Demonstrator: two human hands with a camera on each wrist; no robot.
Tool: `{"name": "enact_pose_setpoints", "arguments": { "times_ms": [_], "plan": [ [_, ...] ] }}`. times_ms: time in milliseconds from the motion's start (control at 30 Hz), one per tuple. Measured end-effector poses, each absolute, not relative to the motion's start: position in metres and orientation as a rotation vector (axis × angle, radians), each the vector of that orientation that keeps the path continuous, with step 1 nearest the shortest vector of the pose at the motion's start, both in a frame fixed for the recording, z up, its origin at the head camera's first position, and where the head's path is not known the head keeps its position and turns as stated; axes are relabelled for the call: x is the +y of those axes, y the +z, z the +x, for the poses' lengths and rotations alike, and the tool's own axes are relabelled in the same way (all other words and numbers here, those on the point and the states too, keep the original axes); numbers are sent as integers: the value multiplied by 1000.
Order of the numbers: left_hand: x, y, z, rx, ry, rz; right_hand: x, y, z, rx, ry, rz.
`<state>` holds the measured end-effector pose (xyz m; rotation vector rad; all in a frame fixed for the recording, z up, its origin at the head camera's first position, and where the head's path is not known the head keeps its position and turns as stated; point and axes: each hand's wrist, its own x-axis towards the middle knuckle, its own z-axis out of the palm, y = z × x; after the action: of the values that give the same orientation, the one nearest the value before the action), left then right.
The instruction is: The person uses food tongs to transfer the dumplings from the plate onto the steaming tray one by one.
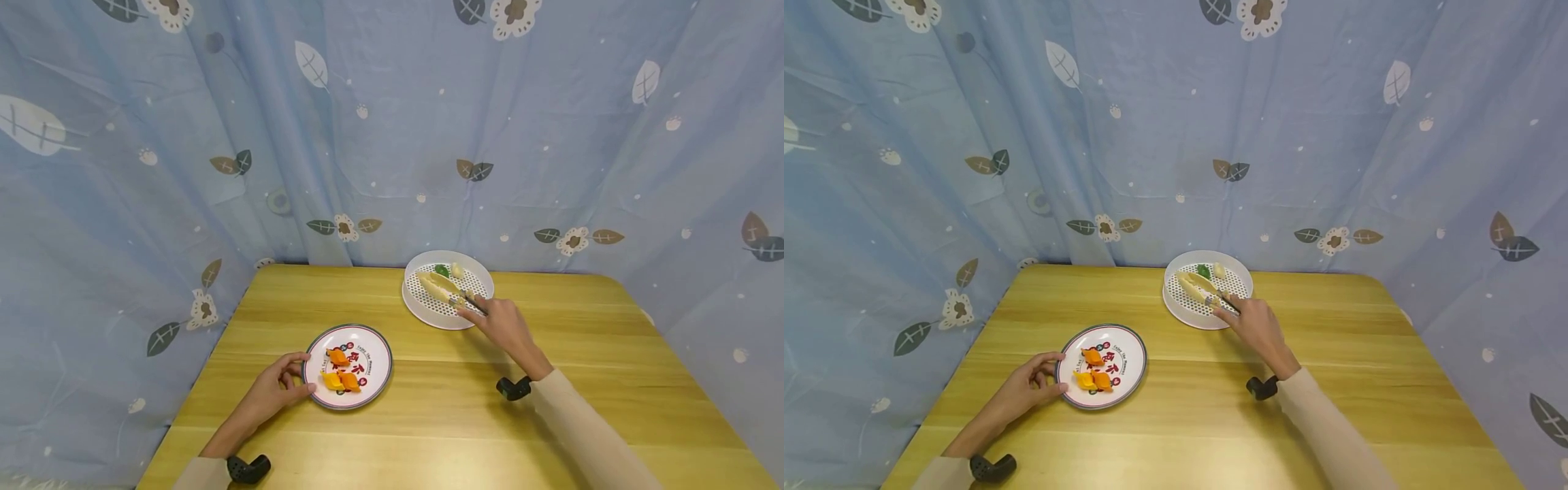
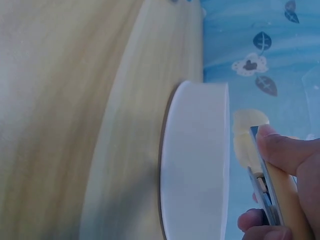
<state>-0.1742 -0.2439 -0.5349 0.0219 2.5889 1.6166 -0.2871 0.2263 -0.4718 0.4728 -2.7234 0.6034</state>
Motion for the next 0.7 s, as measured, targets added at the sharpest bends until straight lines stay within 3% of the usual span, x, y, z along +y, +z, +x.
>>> {"name": "enact_pose_setpoints", "arguments": {
  "times_ms": [700],
  "plan": [
    [-242, -532, -172, 2576, 1623, -2, 227, -477, -308, -2928, 476, 317]
  ]
}}
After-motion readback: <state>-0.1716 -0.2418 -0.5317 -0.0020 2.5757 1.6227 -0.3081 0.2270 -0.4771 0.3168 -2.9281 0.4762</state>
